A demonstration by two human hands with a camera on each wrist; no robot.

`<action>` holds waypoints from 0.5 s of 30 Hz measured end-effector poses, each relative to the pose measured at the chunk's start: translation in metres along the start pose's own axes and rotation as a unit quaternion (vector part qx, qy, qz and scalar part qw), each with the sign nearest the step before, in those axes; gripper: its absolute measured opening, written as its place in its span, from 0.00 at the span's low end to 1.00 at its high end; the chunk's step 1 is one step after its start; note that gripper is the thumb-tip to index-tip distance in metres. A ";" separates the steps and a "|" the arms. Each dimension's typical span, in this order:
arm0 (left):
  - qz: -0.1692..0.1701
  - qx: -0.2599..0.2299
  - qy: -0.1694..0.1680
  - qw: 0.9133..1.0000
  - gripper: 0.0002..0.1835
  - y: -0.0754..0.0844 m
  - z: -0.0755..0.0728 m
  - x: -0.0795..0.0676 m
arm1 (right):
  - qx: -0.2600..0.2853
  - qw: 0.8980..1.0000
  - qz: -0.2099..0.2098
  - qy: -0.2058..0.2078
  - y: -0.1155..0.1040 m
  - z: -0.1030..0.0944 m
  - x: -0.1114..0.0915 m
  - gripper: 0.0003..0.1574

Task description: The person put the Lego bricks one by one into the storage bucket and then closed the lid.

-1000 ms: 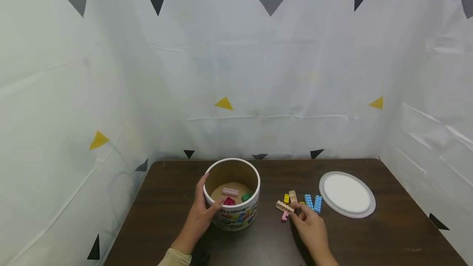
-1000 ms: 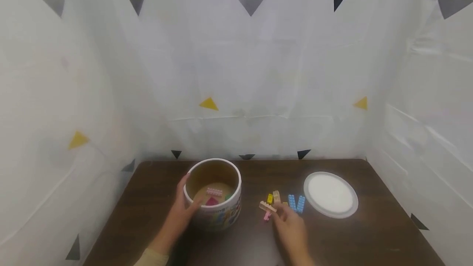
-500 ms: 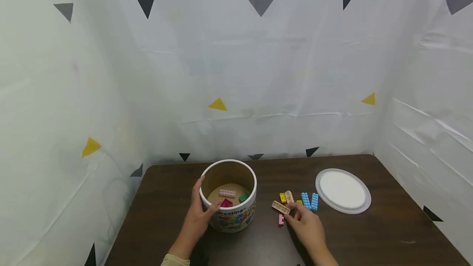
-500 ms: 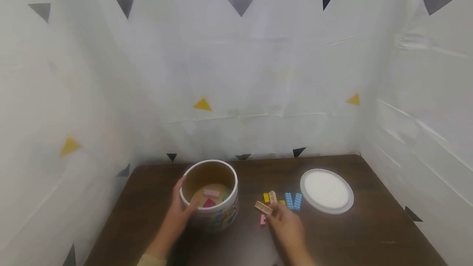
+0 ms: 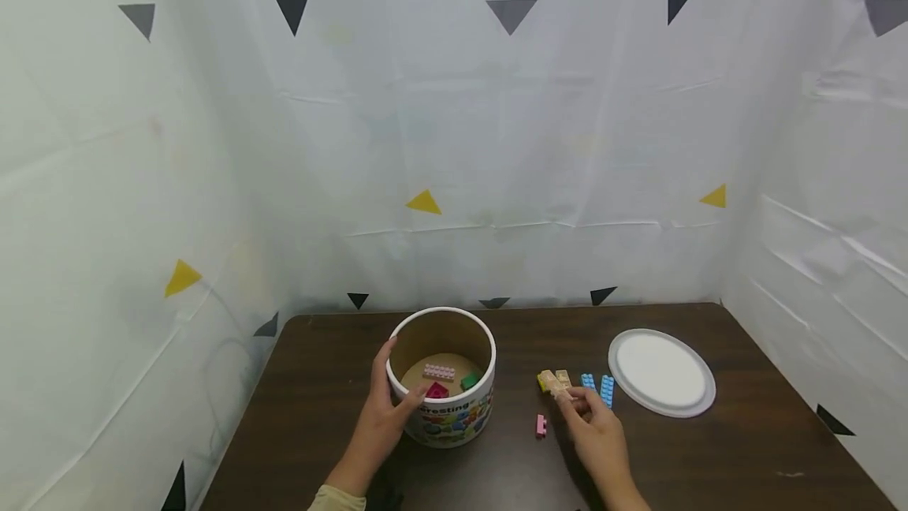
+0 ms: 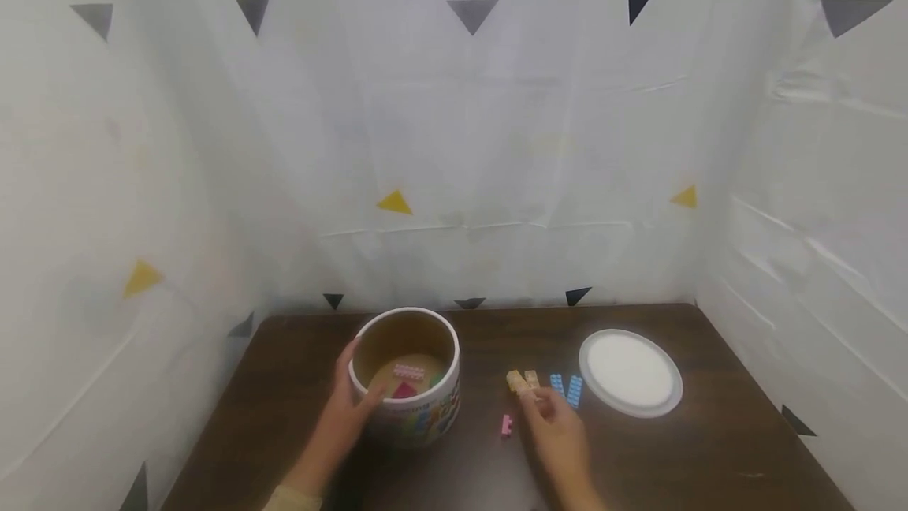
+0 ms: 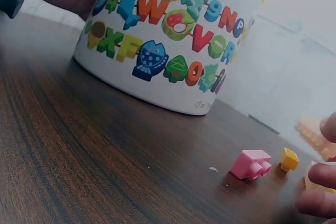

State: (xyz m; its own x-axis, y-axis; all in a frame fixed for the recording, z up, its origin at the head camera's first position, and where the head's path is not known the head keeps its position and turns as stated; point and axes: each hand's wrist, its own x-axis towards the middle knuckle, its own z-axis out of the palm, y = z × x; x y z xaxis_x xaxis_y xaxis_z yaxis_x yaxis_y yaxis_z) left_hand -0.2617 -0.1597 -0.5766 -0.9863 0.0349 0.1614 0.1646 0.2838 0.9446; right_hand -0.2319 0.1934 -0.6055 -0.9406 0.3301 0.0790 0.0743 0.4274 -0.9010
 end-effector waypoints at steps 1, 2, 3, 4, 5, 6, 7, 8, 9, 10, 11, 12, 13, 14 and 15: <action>-0.001 0.000 0.000 1.000 0.50 0.000 0.000 0.000 | 0.015 1.000 0.003 0.001 0.000 0.000 0.000 0.21; -0.002 0.000 0.001 1.000 0.50 0.000 0.000 0.000 | 0.023 1.000 0.004 0.003 0.000 0.001 0.000 0.21; -0.001 -0.001 0.001 1.000 0.51 0.001 -0.001 0.000 | 0.031 0.999 0.004 0.004 0.001 0.001 0.001 0.20; 0.001 -0.003 0.000 1.000 0.51 0.001 -0.001 0.000 | 0.039 0.999 0.003 0.005 0.002 0.001 0.001 0.20; 0.003 -0.004 0.000 1.000 0.51 0.001 -0.001 0.000 | 0.043 0.999 -0.001 0.006 0.003 0.002 0.002 0.19; 0.005 -0.006 -0.001 1.000 0.51 0.000 0.000 0.000 | 0.043 0.999 -0.003 0.007 0.003 0.002 0.002 0.19; 0.007 -0.007 -0.001 1.000 0.51 0.000 0.000 0.000 | 0.042 0.999 -0.005 0.010 0.004 0.002 0.002 0.18; 0.008 -0.008 -0.001 1.000 0.51 -0.001 0.000 0.001 | 0.041 0.999 -0.006 0.012 0.005 0.003 0.002 0.18; 0.009 -0.008 -0.001 1.000 0.51 -0.001 0.000 0.001 | 0.043 0.999 -0.008 0.014 0.005 0.003 0.002 0.18; 0.009 -0.008 -0.001 1.000 0.51 -0.002 0.000 0.001 | 0.046 0.999 -0.009 0.016 0.005 0.003 0.002 0.18; 0.009 -0.008 -0.001 1.000 0.51 -0.002 0.000 0.001 | 0.049 0.999 -0.010 0.019 0.005 0.003 0.001 0.19; 0.008 -0.008 -0.001 1.000 0.51 -0.002 0.000 0.001 | 0.052 0.998 -0.009 0.022 0.004 0.002 0.001 0.19; 0.008 -0.008 -0.001 1.000 0.51 -0.002 0.000 0.000 | 0.055 0.998 -0.007 0.023 0.003 0.002 0.000 0.19; 0.007 -0.008 -0.001 1.000 0.51 -0.002 0.000 0.000 | 0.058 0.998 -0.005 0.023 0.003 0.002 0.000 0.19; 0.007 -0.007 -0.001 1.000 0.51 -0.001 0.000 0.000 | 0.058 0.998 -0.001 0.022 0.002 0.001 0.000 0.20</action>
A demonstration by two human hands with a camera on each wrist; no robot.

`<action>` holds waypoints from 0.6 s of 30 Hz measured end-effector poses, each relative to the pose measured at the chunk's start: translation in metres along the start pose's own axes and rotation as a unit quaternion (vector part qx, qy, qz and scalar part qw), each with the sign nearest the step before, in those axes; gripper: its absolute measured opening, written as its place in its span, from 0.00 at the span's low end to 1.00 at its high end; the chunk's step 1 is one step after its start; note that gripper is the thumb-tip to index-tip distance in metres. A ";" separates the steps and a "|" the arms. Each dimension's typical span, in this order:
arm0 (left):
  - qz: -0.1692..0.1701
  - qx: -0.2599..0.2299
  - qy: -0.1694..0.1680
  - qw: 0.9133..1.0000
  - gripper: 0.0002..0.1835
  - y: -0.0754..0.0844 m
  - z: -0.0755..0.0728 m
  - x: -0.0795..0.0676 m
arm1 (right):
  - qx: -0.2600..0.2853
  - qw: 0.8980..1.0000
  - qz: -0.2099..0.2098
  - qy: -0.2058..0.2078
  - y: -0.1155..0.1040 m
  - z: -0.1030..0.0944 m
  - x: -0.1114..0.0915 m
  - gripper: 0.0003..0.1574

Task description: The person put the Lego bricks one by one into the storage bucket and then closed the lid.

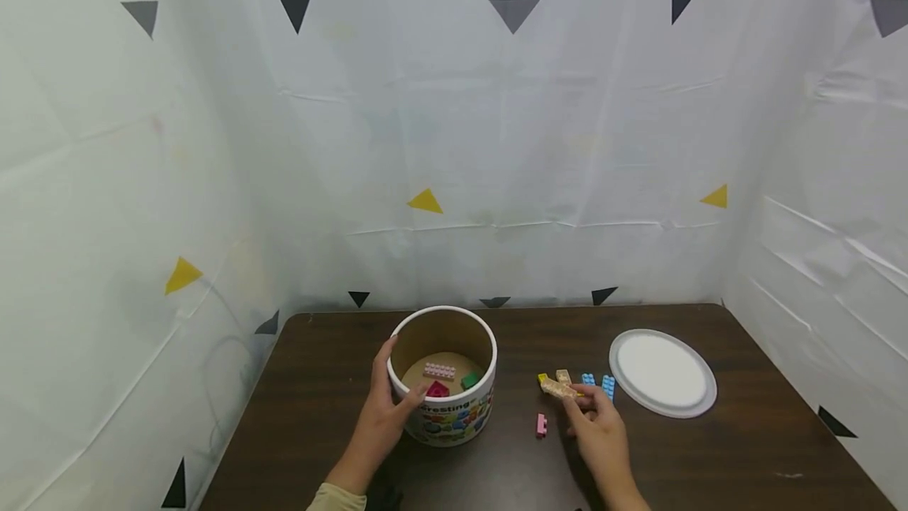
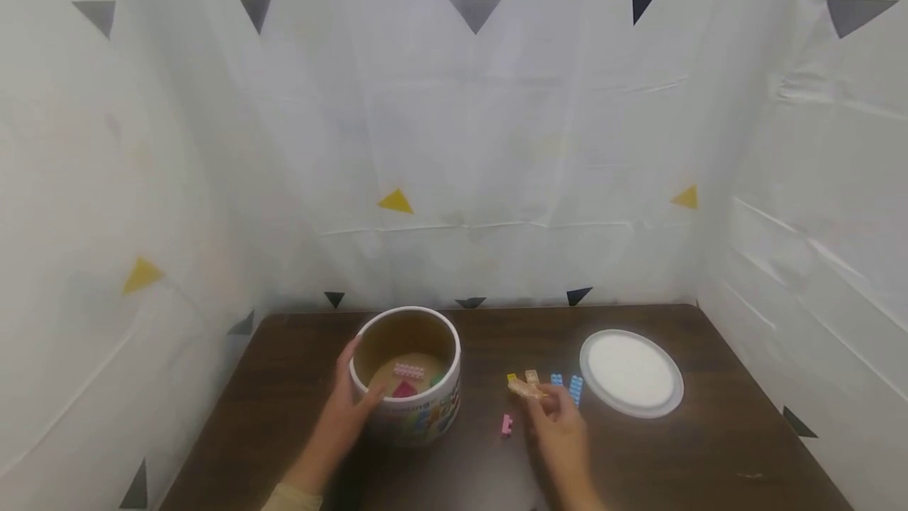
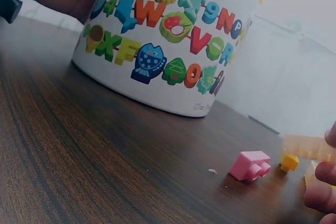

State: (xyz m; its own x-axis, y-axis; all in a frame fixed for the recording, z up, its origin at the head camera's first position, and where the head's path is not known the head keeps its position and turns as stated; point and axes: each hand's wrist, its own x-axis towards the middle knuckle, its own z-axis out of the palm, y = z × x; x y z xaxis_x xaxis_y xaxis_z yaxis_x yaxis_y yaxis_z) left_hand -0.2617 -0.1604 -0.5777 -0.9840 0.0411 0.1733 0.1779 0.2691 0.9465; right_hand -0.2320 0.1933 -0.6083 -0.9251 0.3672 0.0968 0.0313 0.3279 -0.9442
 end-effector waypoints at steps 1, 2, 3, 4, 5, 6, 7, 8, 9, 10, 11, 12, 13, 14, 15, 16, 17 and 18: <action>-0.001 0.001 0.001 1.000 0.51 0.000 0.000 0.000 | -0.002 1.000 0.006 -0.001 -0.001 0.000 0.000 0.20; -0.003 0.002 0.001 1.000 0.51 0.001 -0.001 0.000 | -0.006 1.000 0.011 -0.003 -0.002 0.000 0.000 0.20; -0.004 0.003 0.001 1.000 0.51 0.001 -0.001 0.000 | -0.009 1.000 0.016 -0.004 -0.003 0.000 0.000 0.21; -0.003 0.003 0.001 1.000 0.50 0.001 -0.001 0.000 | -0.010 1.000 0.022 -0.005 -0.004 0.000 0.000 0.22; -0.002 0.003 0.001 1.000 0.50 0.001 -0.001 0.001 | -0.007 1.000 0.026 -0.006 -0.006 0.000 0.000 0.22; -0.001 0.004 0.002 1.000 0.50 0.001 -0.001 0.002 | 0.001 1.000 0.030 -0.005 -0.007 -0.001 0.000 0.23; 0.003 0.003 0.002 1.000 0.50 0.001 -0.001 0.002 | 0.017 0.999 0.032 -0.005 -0.008 -0.001 -0.001 0.23; 0.006 0.001 0.002 1.000 0.50 0.001 -0.001 0.003 | 0.034 0.999 0.034 -0.003 -0.009 -0.001 -0.001 0.22; 0.009 0.002 0.002 1.000 0.50 0.001 -0.001 0.003 | 0.054 0.998 0.034 -0.002 -0.010 -0.001 -0.001 0.23; 0.012 0.000 0.002 1.000 0.51 0.001 0.000 0.003 | 0.074 0.997 0.033 -0.002 -0.010 0.000 -0.002 0.23; 0.014 0.000 0.002 1.000 0.51 -0.001 0.000 0.002 | 0.096 0.995 0.031 -0.001 -0.012 0.001 -0.003 0.24; 0.016 -0.001 0.003 1.000 0.51 -0.002 -0.001 0.001 | 0.116 0.993 0.029 -0.002 -0.015 0.003 -0.004 0.24; 0.018 -0.003 0.003 1.000 0.51 -0.003 0.001 0.001 | 0.134 0.991 0.025 -0.002 -0.020 0.004 -0.005 0.23; 0.018 -0.003 0.004 1.000 0.51 -0.004 0.002 0.001 | 0.150 0.988 0.021 -0.001 -0.025 0.006 -0.006 0.23; 0.020 -0.004 0.005 1.000 0.51 -0.005 0.002 0.001 | 0.163 0.987 0.014 -0.001 -0.032 0.008 -0.007 0.22; 0.022 -0.006 0.006 1.000 0.51 -0.006 0.003 0.001 | 0.177 0.984 0.009 -0.004 -0.041 0.010 -0.009 0.21; 0.023 -0.006 0.007 1.000 0.51 -0.007 0.003 0.002 | 0.191 0.982 0.003 -0.005 -0.051 0.013 -0.009 0.20; 0.024 -0.006 0.007 1.000 0.51 -0.007 0.003 0.002 | 0.206 0.979 -0.005 -0.007 -0.060 0.016 -0.009 0.19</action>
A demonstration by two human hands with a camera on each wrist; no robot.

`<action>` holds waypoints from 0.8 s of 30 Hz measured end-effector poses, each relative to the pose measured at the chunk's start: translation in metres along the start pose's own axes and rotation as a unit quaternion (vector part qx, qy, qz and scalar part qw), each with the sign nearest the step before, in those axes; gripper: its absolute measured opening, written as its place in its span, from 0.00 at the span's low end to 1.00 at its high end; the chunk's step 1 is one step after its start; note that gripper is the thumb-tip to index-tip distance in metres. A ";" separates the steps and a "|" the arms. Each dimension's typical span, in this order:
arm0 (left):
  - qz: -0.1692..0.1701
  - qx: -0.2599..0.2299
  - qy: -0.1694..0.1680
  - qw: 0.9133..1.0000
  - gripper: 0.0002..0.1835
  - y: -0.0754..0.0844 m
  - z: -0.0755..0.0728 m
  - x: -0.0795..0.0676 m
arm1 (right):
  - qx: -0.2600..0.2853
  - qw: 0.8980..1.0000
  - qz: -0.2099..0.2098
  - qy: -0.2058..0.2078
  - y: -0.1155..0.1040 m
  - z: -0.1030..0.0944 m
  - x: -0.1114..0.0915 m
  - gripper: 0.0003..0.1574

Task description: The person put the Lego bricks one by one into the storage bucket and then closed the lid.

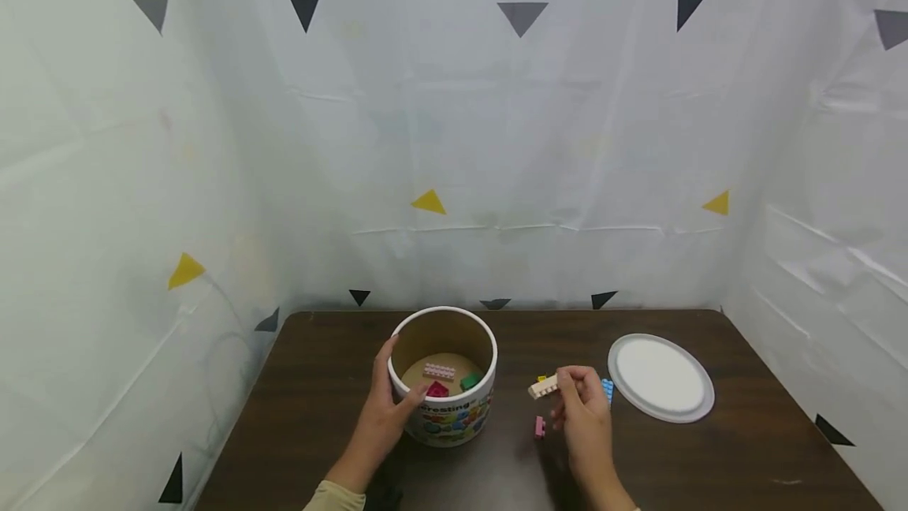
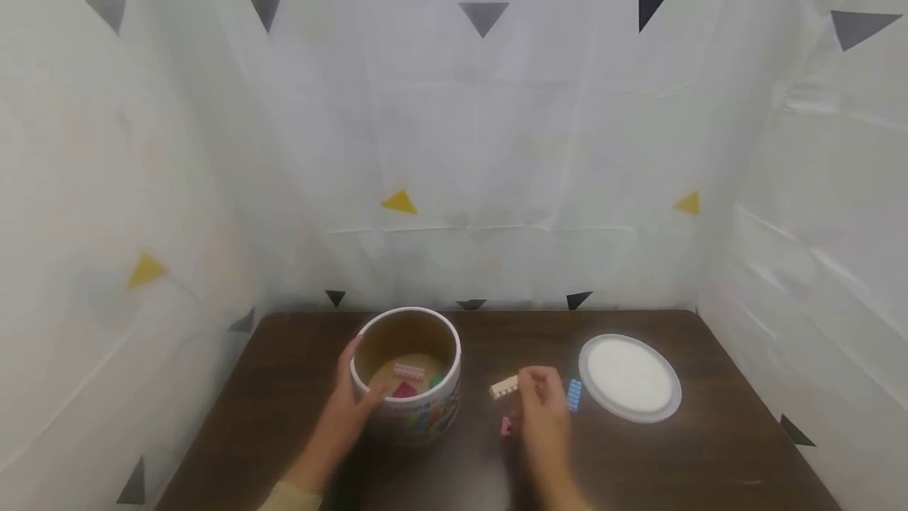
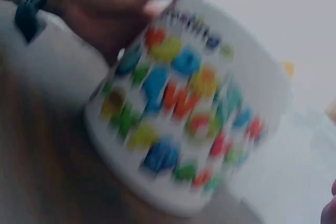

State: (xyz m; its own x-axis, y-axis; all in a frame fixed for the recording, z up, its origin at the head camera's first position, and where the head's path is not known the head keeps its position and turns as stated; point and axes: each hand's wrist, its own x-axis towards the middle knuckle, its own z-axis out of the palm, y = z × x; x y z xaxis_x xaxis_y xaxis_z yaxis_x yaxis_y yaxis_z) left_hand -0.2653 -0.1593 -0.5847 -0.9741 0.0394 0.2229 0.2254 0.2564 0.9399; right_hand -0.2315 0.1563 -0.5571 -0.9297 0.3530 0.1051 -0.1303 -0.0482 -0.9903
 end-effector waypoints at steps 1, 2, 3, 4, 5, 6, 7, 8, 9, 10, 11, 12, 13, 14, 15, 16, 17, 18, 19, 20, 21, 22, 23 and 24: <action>0.001 0.000 -0.001 1.000 0.51 0.000 0.000 0.000 | 0.015 1.000 -0.007 -0.004 -0.006 0.006 0.001 0.19; -0.001 0.001 -0.002 1.000 0.51 0.000 0.000 0.000 | 0.028 0.999 -0.015 -0.009 -0.013 0.013 0.002 0.20; -0.002 0.002 -0.003 1.000 0.51 0.000 -0.001 0.000 | 0.038 0.999 -0.023 -0.016 -0.020 0.021 0.004 0.20; -0.003 0.003 -0.005 1.000 0.51 0.000 -0.001 0.001 | 0.056 0.998 -0.029 -0.026 -0.026 0.029 0.006 0.21; -0.005 0.004 -0.006 1.000 0.51 0.001 -0.001 0.000 | 0.074 0.996 -0.036 -0.034 -0.032 0.037 0.009 0.21; -0.006 0.004 -0.007 1.000 0.51 0.001 -0.001 0.000 | 0.097 0.993 -0.042 -0.045 -0.039 0.046 0.012 0.21; -0.007 0.004 -0.007 1.000 0.51 0.002 -0.001 0.000 | 0.120 0.990 -0.042 -0.057 -0.045 0.054 0.016 0.21; -0.007 0.002 -0.007 1.000 0.50 0.002 -0.001 0.000 | 0.147 0.986 -0.042 -0.071 -0.051 0.064 0.020 0.20; -0.006 -0.001 -0.008 1.000 0.50 0.003 -0.001 0.000 | 0.181 0.979 -0.037 -0.084 -0.057 0.074 0.024 0.19; -0.003 -0.004 -0.009 1.000 0.50 0.004 -0.002 0.000 | 0.214 0.972 -0.032 -0.095 -0.062 0.084 0.029 0.18; -0.001 -0.006 -0.009 1.000 0.50 0.005 -0.002 0.000 | 0.241 0.964 -0.027 -0.106 -0.067 0.094 0.034 0.17; 0.001 -0.008 -0.010 1.000 0.50 0.006 -0.002 0.000 | 0.267 0.956 -0.022 -0.117 -0.070 0.104 0.040 0.17; 0.002 -0.008 -0.009 1.000 0.50 0.006 -0.003 0.000 | 0.284 0.950 -0.017 -0.127 -0.073 0.113 0.045 0.17; 0.003 -0.007 -0.009 1.000 0.50 0.007 -0.003 -0.001 | 0.295 0.945 -0.016 -0.138 -0.074 0.121 0.050 0.17; 0.003 -0.003 -0.008 1.000 0.50 0.008 -0.002 -0.001 | 0.295 0.944 -0.013 -0.146 -0.073 0.128 0.055 0.17; 0.003 -0.001 -0.007 1.000 0.51 0.008 -0.002 -0.002 | 0.285 0.946 -0.012 -0.153 -0.072 0.133 0.058 0.18; 0.002 0.002 -0.007 1.000 0.51 0.009 -0.001 -0.002 | 0.274 0.948 -0.010 -0.159 -0.070 0.137 0.062 0.18; 0.003 0.004 -0.008 1.000 0.51 0.009 0.000 -0.002 | 0.259 0.952 -0.010 -0.163 -0.067 0.140 0.064 0.18; 0.002 0.005 -0.009 1.000 0.51 0.010 0.001 -0.002 | 0.242 0.956 -0.011 -0.165 -0.065 0.142 0.065 0.19; 0.002 0.003 -0.011 1.000 0.51 0.011 0.002 -0.002 | 0.229 0.959 -0.011 -0.164 -0.063 0.143 0.067 0.19; 0.003 0.002 -0.012 1.000 0.51 0.011 0.003 -0.001 | 0.218 0.962 -0.013 -0.163 -0.061 0.144 0.068 0.19; 0.002 -0.001 -0.012 1.000 0.51 0.012 0.004 0.000 | 0.212 0.964 -0.018 -0.161 -0.059 0.144 0.069 0.18; 0.000 -0.001 -0.012 1.000 0.51 0.012 0.005 0.001 | 0.210 0.964 -0.021 -0.160 -0.058 0.144 0.070 0.18; -0.002 -0.001 -0.011 1.000 0.51 0.011 0.006 0.001 | 0.209 0.965 -0.026 -0.159 -0.057 0.144 0.071 0.17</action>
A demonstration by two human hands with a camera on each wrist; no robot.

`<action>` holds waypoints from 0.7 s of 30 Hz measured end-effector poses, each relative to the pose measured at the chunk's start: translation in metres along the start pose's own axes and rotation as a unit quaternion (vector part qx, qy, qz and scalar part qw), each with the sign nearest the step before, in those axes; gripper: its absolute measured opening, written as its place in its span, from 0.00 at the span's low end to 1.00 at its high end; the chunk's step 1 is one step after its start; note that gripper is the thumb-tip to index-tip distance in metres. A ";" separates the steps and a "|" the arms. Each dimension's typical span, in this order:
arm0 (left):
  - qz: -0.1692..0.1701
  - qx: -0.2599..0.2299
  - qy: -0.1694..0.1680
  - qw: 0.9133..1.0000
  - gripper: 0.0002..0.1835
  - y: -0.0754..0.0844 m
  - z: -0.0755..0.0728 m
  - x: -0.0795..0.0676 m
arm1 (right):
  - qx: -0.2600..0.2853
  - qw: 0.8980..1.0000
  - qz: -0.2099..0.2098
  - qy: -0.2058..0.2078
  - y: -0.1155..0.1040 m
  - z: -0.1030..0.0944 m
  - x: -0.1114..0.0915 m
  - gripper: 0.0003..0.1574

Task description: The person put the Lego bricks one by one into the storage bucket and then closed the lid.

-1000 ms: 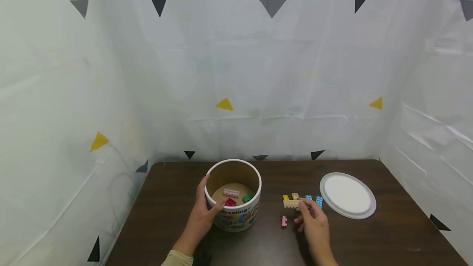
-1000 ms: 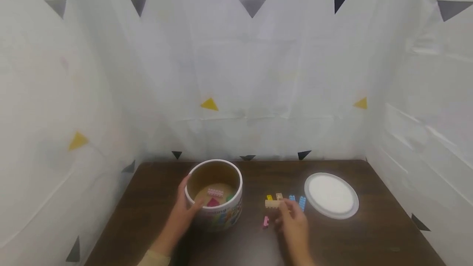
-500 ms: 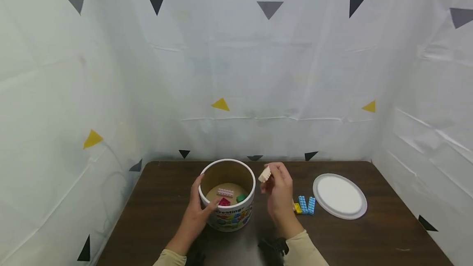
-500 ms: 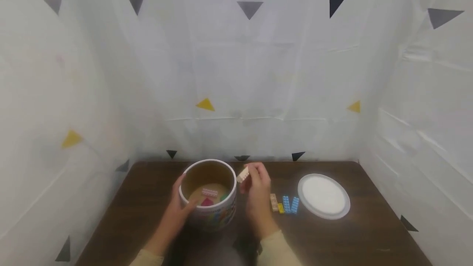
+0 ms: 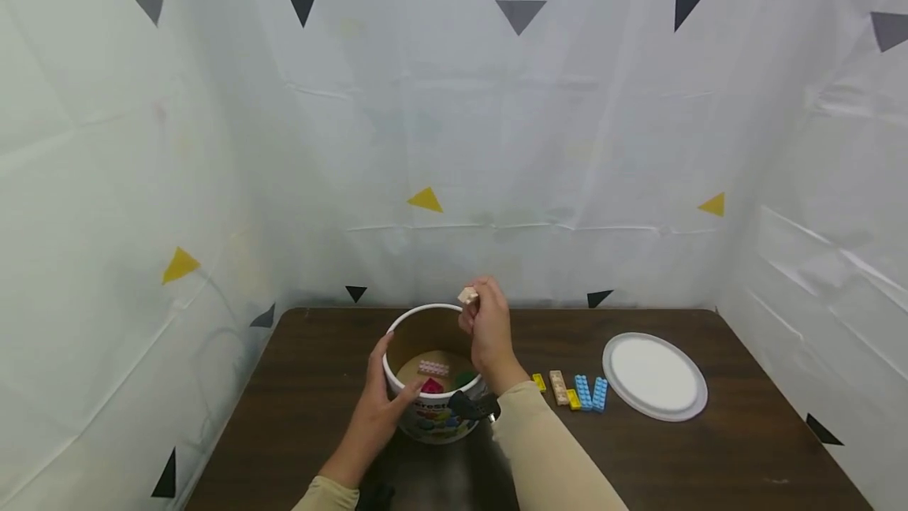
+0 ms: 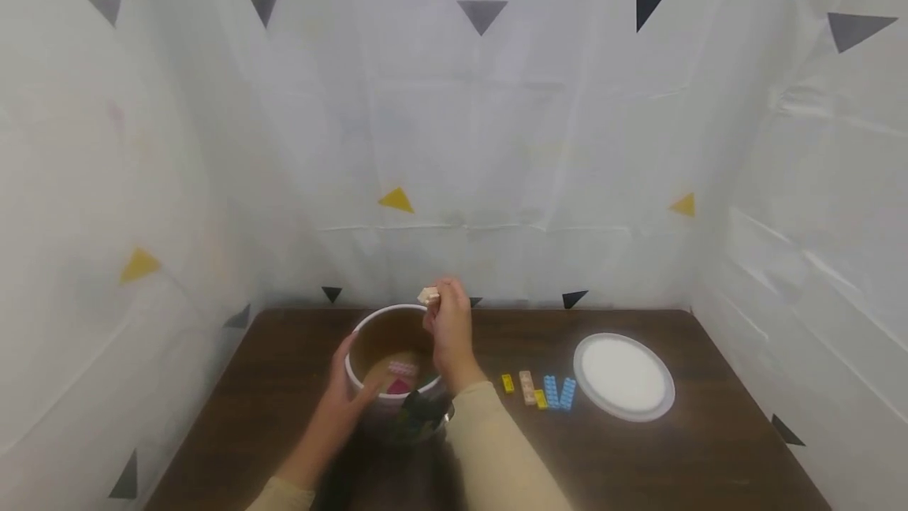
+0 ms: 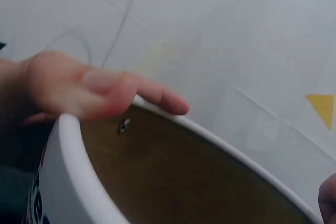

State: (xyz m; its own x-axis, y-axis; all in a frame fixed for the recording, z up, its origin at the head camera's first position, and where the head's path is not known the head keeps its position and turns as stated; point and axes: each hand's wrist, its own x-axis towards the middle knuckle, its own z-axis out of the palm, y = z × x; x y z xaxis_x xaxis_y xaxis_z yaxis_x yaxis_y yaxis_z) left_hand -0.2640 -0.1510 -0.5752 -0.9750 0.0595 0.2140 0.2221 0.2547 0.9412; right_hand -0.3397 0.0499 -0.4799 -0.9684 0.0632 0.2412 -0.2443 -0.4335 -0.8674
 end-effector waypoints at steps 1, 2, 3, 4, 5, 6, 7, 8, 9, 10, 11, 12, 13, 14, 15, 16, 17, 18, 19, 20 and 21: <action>-0.003 0.001 0.002 1.000 0.51 0.000 0.001 0.001 | 0.002 1.000 -0.003 0.000 0.001 -0.001 0.001 0.17; -0.004 0.000 0.003 1.000 0.51 -0.001 0.001 0.001 | 0.003 1.000 -0.003 0.002 0.001 -0.001 0.002 0.17; -0.006 0.001 0.004 1.000 0.51 -0.002 0.001 0.001 | 0.005 1.000 -0.003 0.004 0.001 -0.001 0.002 0.16; -0.007 0.002 0.004 1.000 0.51 -0.003 0.001 0.001 | 0.009 1.000 -0.001 0.007 0.002 -0.002 0.003 0.16; -0.009 0.003 0.004 1.000 0.51 -0.004 0.000 0.001 | 0.012 1.000 0.003 0.012 0.002 -0.001 0.003 0.16; -0.009 0.002 0.004 1.000 0.51 -0.004 0.000 0.001 | 0.015 1.000 0.007 0.016 0.002 -0.001 0.004 0.15; -0.009 0.001 0.004 1.000 0.51 -0.005 -0.001 0.002 | 0.018 1.000 0.011 0.018 0.003 -0.001 0.004 0.15; -0.010 0.000 0.005 1.000 0.51 -0.006 -0.001 0.002 | 0.015 1.000 0.015 0.019 0.004 0.000 0.005 0.14; -0.009 0.001 0.007 1.000 0.51 -0.007 -0.001 0.002 | 0.009 1.000 0.019 0.016 0.005 0.000 0.005 0.14; -0.010 0.003 0.008 1.000 0.51 -0.007 -0.002 0.002 | -0.001 1.000 0.022 0.011 0.006 0.000 0.006 0.13; -0.012 0.004 0.009 1.000 0.51 -0.007 -0.002 0.002 | -0.014 1.000 0.023 0.004 0.006 0.001 0.006 0.13; -0.014 0.005 0.011 1.000 0.51 -0.007 -0.002 0.002 | -0.024 0.999 0.023 -0.003 0.007 0.001 0.006 0.12; -0.016 0.006 0.011 1.000 0.51 -0.007 -0.002 0.002 | -0.036 0.999 0.022 -0.009 0.008 0.001 0.006 0.11; -0.019 0.007 0.011 1.000 0.51 -0.007 -0.003 0.002 | -0.047 0.999 0.021 -0.015 0.008 0.002 0.005 0.11; -0.022 0.007 0.010 1.000 0.51 -0.007 -0.003 0.001 | -0.052 0.998 0.020 -0.019 0.008 0.002 0.005 0.10; -0.025 0.007 0.008 1.000 0.50 -0.006 -0.004 0.001 | -0.054 0.998 0.018 -0.022 0.008 0.003 0.004 0.10; -0.027 0.006 0.008 1.000 0.50 -0.006 -0.004 0.000 | -0.053 0.998 0.017 -0.023 0.008 0.003 0.004 0.11; -0.029 0.005 0.007 1.000 0.50 -0.006 -0.005 0.000 | -0.052 0.998 0.015 -0.024 0.008 0.004 0.004 0.11; -0.029 0.004 0.005 1.000 0.50 -0.005 -0.005 0.000 | -0.053 0.998 0.011 -0.026 0.008 0.004 0.004 0.13; -0.029 0.004 0.006 1.000 0.50 -0.005 -0.005 0.001 | -0.053 0.998 0.008 -0.028 0.007 0.005 0.004 0.14; -0.028 0.004 0.007 1.000 0.50 -0.005 -0.005 0.001 | -0.055 0.998 0.008 -0.030 0.006 0.006 0.005 0.15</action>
State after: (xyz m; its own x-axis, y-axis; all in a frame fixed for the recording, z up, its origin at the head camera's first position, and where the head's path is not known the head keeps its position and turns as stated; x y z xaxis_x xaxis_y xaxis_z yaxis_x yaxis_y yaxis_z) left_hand -0.2665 -0.1572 -0.5780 -0.9860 0.0314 0.1640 0.1664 0.2646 0.9499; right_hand -0.3458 0.0425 -0.4817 -0.9682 0.0024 0.2501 -0.2367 -0.3326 -0.9129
